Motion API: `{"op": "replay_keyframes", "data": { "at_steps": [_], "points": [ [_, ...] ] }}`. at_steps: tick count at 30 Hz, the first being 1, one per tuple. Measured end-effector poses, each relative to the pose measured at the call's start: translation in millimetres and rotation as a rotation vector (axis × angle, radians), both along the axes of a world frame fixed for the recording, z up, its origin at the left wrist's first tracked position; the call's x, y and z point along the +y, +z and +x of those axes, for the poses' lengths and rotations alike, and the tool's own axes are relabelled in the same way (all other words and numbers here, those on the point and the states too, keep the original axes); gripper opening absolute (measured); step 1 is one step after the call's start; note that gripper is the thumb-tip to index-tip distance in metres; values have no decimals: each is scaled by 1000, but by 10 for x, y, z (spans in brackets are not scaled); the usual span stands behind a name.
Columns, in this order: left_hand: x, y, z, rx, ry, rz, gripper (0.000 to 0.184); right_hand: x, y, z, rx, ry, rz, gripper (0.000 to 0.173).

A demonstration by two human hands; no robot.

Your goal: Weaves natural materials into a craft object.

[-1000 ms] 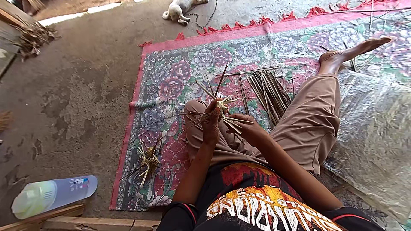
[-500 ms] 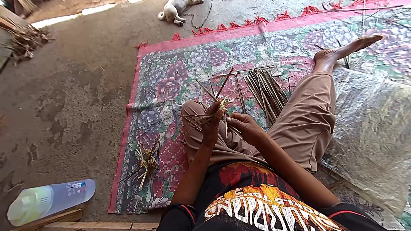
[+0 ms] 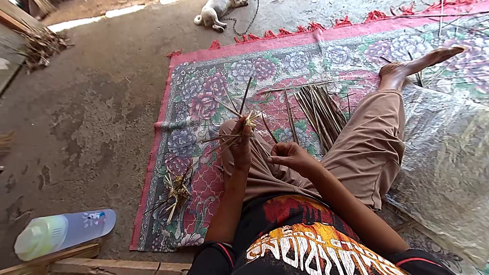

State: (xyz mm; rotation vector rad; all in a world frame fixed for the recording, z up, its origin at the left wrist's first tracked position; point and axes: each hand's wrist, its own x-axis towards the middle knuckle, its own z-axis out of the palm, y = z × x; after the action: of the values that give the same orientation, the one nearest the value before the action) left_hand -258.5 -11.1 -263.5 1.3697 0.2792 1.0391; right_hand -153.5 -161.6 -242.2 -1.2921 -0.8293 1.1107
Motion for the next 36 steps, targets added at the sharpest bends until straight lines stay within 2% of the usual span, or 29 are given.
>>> {"op": "replay_keyframes", "data": {
  "at_steps": [6, 11, 14, 19, 24, 26, 29, 31, 36],
  "points": [
    [32, -14, 3, -62, 29, -17, 42, 19, -57, -35, -40, 15, -25, 10],
    [-71, 114, 64, -129, -25, -294, 38, 43, -89, -50, -59, -25, -73, 10],
    [-107, 115, 75, -122, -39, -351, 38, 36, -36, -65, -48, -62, -35, 6],
    [-103, 84, 64, -86, -82, -259, 37, 12, 14, -4, -106, -175, -5, 9],
    [-53, 95, 0, 31, -246, -147, 51, 5, 17, 46, -154, -252, 57, 9],
    [-53, 105, -16, 47, -332, -160, 59, 12, 30, 42, -83, -289, 71, 7],
    [-63, 98, -14, 58, -409, -189, 65, 9, 70, 47, 169, -305, 60, 19],
    [-63, 98, -15, 57, -412, -198, 67, -7, 76, 64, 252, -290, 57, 22],
    [-20, 129, -30, 33, -385, -174, 68, -85, 96, 142, 298, -158, 89, 11]
  ]
}}
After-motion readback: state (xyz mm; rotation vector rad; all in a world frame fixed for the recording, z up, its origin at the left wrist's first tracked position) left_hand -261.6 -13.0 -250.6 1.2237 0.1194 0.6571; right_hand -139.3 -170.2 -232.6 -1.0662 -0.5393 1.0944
